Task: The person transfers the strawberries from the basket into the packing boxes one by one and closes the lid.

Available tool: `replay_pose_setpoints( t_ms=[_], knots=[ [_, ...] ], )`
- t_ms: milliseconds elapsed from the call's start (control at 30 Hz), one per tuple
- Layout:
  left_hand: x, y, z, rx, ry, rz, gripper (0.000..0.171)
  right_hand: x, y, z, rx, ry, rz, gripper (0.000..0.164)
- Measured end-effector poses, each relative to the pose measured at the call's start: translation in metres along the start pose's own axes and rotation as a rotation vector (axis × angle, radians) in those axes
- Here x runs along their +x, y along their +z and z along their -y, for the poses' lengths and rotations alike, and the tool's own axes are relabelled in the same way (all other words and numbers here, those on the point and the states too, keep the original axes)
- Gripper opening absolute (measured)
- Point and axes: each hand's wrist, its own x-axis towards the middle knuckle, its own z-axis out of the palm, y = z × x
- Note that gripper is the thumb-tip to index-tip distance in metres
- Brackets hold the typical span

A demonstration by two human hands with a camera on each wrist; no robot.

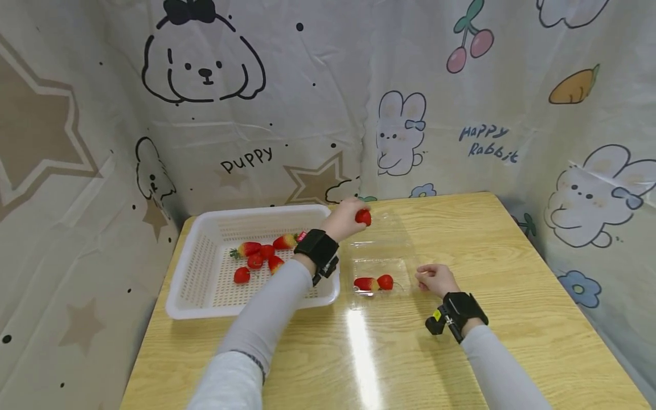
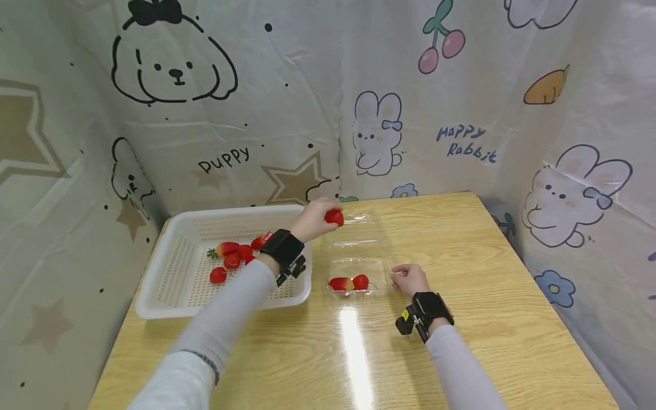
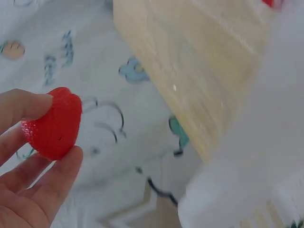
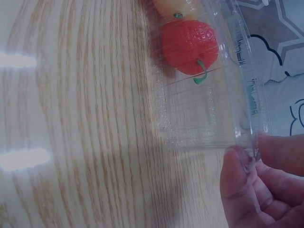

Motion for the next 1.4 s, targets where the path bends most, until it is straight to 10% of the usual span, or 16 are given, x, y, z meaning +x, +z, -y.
replay_pose_setpoints(
  t_ms=[267,700,833,1100,1400],
  knots=[
    [0.005,0.049,-0.025,0.122,-0.002,0.149,0.034,-0.005,0.003,0.001,-0.017,0.009,-0.007,0.027],
    [-0.006,0.116,-0.019,0.329,0.022,0.139,0.01,-0.007,0.004,0.0,-0.01,0.01,-0.001,0.027],
    [0.0,0.138,-0.005,0.34,0.002,0.123,0.013,-0.006,0.004,0.0,-0.003,0.005,-0.003,0.028],
    [0.054,0.276,0.112,0.35,0.031,0.049,0.01,-0.004,0.003,-0.002,0.012,0.014,0.001,0.028],
    [0.054,0.286,0.122,0.309,-0.058,0.067,0.005,-0.005,0.002,0.002,0.032,-0.003,-0.001,0.028]
  ],
)
